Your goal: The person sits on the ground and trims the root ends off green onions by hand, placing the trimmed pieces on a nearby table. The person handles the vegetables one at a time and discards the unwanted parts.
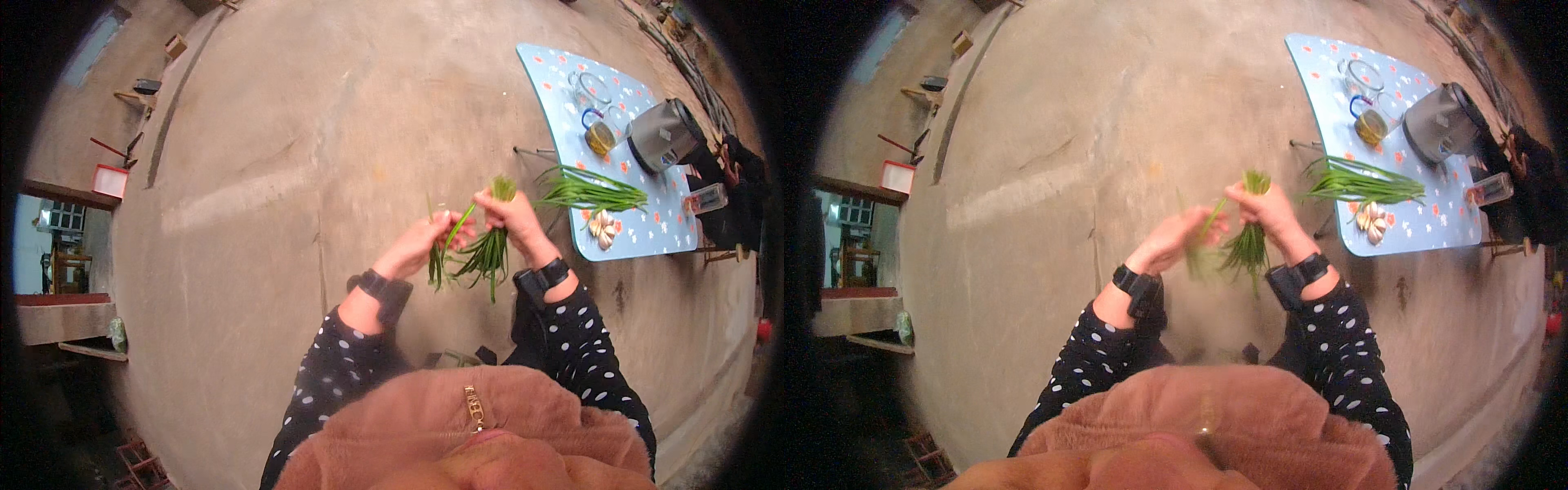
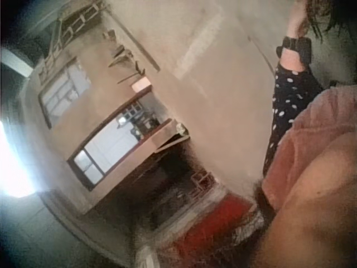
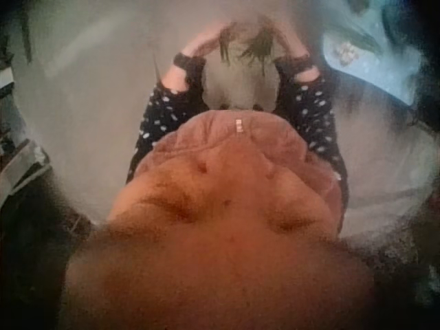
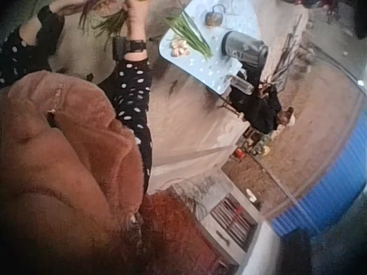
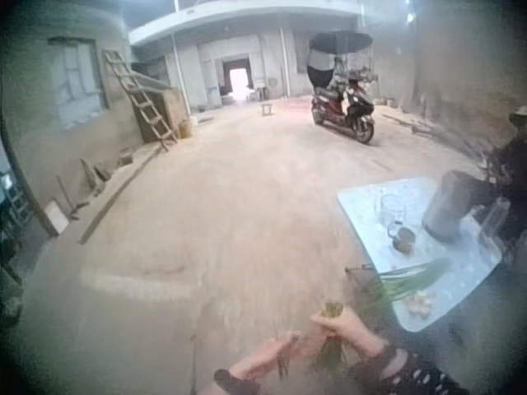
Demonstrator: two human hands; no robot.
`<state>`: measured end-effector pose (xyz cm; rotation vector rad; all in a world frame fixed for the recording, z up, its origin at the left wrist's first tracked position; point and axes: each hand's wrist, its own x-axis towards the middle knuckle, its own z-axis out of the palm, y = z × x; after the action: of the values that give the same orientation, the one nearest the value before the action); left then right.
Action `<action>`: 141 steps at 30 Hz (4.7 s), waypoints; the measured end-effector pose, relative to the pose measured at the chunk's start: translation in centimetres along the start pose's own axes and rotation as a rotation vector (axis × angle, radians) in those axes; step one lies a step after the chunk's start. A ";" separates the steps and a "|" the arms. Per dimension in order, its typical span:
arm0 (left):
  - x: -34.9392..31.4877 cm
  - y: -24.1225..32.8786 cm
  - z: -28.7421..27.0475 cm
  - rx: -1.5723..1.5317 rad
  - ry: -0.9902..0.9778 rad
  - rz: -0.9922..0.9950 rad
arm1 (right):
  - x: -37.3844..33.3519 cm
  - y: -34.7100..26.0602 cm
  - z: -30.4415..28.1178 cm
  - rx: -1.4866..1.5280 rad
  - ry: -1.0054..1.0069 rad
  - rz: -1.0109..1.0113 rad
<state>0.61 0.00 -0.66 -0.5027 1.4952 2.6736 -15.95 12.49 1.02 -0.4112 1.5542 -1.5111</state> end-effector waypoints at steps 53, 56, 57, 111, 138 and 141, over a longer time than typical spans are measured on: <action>-0.6 -0.6 -4.4 0.278 0.068 -0.018 | 0.8 -1.7 -5.5 0.178 0.187 -0.197; -0.4 -1.0 -3.3 0.593 0.300 0.254 | 0.3 -1.2 -4.4 0.059 0.082 -0.124; -0.5 -0.8 -3.0 0.646 0.314 0.258 | 0.2 -0.8 -3.8 0.018 0.061 -0.102; 0.7 0.0 -0.6 0.049 0.178 -0.018 | 0.6 -0.5 -1.3 0.249 0.170 -0.088; 2.0 -1.6 0.2 0.151 0.335 0.340 | 0.4 2.9 1.3 -0.048 0.001 -0.159; 2.2 -1.8 0.6 0.164 0.344 0.345 | 0.7 3.3 1.1 -0.054 0.020 -0.158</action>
<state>-1.27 1.20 -2.55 -0.7928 2.0451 2.7779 -14.38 11.94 -2.13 -0.5633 1.6120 -1.5999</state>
